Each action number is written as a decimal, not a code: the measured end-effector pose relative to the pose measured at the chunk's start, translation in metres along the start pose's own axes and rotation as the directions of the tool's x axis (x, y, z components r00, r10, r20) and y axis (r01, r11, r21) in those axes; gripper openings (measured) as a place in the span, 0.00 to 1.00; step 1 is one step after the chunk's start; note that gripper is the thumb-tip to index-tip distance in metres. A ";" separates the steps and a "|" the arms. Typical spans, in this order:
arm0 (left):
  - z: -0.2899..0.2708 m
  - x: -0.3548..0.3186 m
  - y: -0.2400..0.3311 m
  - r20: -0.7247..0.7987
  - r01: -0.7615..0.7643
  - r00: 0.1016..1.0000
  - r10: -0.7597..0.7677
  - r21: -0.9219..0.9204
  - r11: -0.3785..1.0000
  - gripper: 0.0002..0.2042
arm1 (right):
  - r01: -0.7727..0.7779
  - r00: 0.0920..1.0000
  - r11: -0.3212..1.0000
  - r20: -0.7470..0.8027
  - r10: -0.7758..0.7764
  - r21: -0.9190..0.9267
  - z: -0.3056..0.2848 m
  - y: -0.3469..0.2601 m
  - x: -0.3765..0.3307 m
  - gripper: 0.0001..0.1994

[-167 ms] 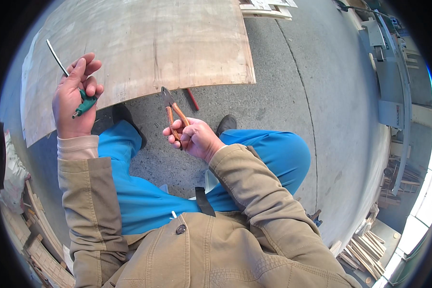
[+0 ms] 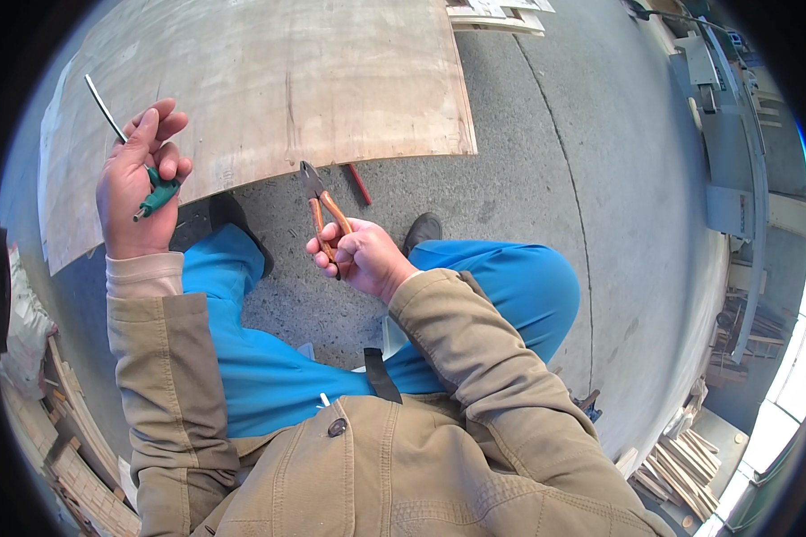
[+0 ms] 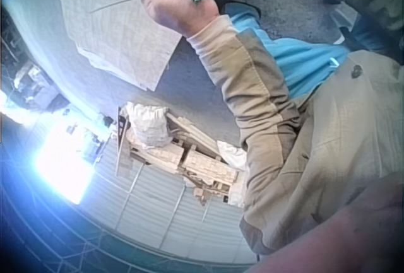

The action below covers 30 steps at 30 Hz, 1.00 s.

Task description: The person strips the insulation from a green wire using pliers, then uses a chisel to scrape the exposed metal. The person repeats the stripping and scraping process on the same wire.

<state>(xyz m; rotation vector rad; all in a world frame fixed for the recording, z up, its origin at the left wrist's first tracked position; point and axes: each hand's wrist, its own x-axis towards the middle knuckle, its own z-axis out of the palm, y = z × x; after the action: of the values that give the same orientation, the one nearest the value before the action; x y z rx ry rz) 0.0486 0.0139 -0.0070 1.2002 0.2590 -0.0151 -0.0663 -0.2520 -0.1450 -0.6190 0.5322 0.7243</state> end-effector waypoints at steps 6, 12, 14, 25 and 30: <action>0.001 -0.001 0.001 0.002 -0.006 1.000 0.006 0.001 1.000 0.13 | 0.021 0.999 0.998 -0.039 -0.023 -0.055 0.004 0.005 0.002 0.18; 0.000 -0.001 0.002 0.004 -0.011 1.000 0.011 -0.006 1.000 0.13 | 0.019 0.998 0.995 -0.063 -0.025 -0.094 0.006 0.007 0.003 0.18; -0.001 -0.002 0.003 0.004 -0.012 1.000 0.012 -0.006 1.000 0.13 | 0.006 0.998 0.997 -0.063 -0.011 -0.080 0.005 0.005 0.002 0.19; 0.002 -0.001 -0.001 0.010 0.013 1.000 -0.014 0.025 1.000 0.14 | -0.011 0.999 0.998 0.038 0.009 0.060 -0.005 0.006 0.002 0.19; 0.003 -0.001 -0.002 0.028 0.019 0.999 -0.020 0.031 0.999 0.14 | -0.014 1.000 0.999 0.000 0.014 0.036 -0.004 0.009 0.001 0.17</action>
<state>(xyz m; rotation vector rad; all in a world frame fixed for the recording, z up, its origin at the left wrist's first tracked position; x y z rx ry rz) 0.0482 0.0103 -0.0072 1.2276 0.2459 -0.0533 -0.0733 -0.2486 -0.1517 -0.5826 0.5493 0.7261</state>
